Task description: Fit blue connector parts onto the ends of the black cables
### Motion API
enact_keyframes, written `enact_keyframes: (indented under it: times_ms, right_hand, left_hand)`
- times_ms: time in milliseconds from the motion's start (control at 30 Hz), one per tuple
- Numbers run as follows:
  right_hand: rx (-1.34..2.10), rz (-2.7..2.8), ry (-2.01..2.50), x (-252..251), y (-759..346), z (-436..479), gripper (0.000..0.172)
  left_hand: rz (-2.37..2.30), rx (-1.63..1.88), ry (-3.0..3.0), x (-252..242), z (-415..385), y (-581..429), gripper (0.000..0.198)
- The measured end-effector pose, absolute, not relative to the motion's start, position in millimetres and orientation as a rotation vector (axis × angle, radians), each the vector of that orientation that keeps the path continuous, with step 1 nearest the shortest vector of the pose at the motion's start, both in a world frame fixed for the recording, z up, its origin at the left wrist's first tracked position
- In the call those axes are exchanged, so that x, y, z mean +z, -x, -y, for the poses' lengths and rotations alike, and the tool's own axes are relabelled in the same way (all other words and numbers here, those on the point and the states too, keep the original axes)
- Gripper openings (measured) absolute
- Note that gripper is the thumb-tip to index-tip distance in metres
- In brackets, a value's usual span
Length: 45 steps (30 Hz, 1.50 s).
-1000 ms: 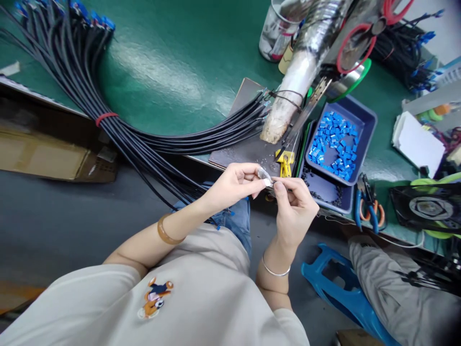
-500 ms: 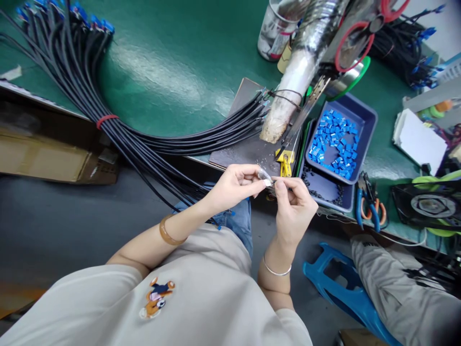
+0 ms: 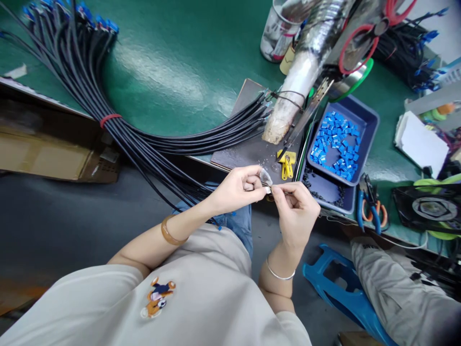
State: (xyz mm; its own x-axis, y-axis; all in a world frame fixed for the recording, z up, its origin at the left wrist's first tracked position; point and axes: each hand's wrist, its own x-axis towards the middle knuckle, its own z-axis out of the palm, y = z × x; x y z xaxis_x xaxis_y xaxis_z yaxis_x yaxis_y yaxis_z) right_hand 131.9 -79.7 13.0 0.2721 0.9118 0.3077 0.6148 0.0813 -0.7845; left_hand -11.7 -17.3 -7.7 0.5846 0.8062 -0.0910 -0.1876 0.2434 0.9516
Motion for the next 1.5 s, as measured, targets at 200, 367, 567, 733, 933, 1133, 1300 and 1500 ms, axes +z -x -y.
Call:
enact_keyframes:
  times_ms: [200, 367, 567, 733, 933, 1133, 1300, 1500]
  right_hand:
    - [0.358, 1.271, 1.6, 11.9, -133.8, 83.6, 0.014]
    - [0.202, 1.114, 1.466, 16.6, -133.0, 88.4, 0.013]
    - [0.421, 1.175, 1.575, 11.8, -129.7, 85.8, 0.012]
    - [0.57, 1.228, 1.613, 6.7, -125.1, 79.4, 0.014]
    - [0.556, 1.259, 1.645, 7.6, -125.2, 79.0, 0.013]
    - [0.268, 1.422, 1.657, 5.6, -120.6, 80.3, 0.01]
    - [0.018, 1.542, 1.578, 1.9, -116.4, 81.1, 0.008]
    - [0.461, 1.264, 1.55, 3.4, -125.2, 79.8, 0.009]
  left_hand:
    - [-0.578, 0.716, -1.032, -3.6, 13.0, 15.4, 0.012]
    - [-0.638, 0.731, -0.965, -5.6, 12.2, 15.7, 0.019]
    - [-0.634, 0.743, -0.926, -6.9, 13.0, 14.7, 0.02]
    - [-0.619, 0.783, -0.969, -4.9, 15.5, 12.8, 0.017]
    - [-0.651, 0.8, -1.033, -6.9, 18.2, 11.3, 0.011]
    - [-0.666, 0.829, -1.033, -8.0, 18.8, 10.2, 0.01]
    - [-0.639, 0.827, -0.96, -5.8, 18.4, 11.8, 0.015]
    - [-0.619, 0.707, -0.912, -5.3, 15.8, 15.5, 0.013]
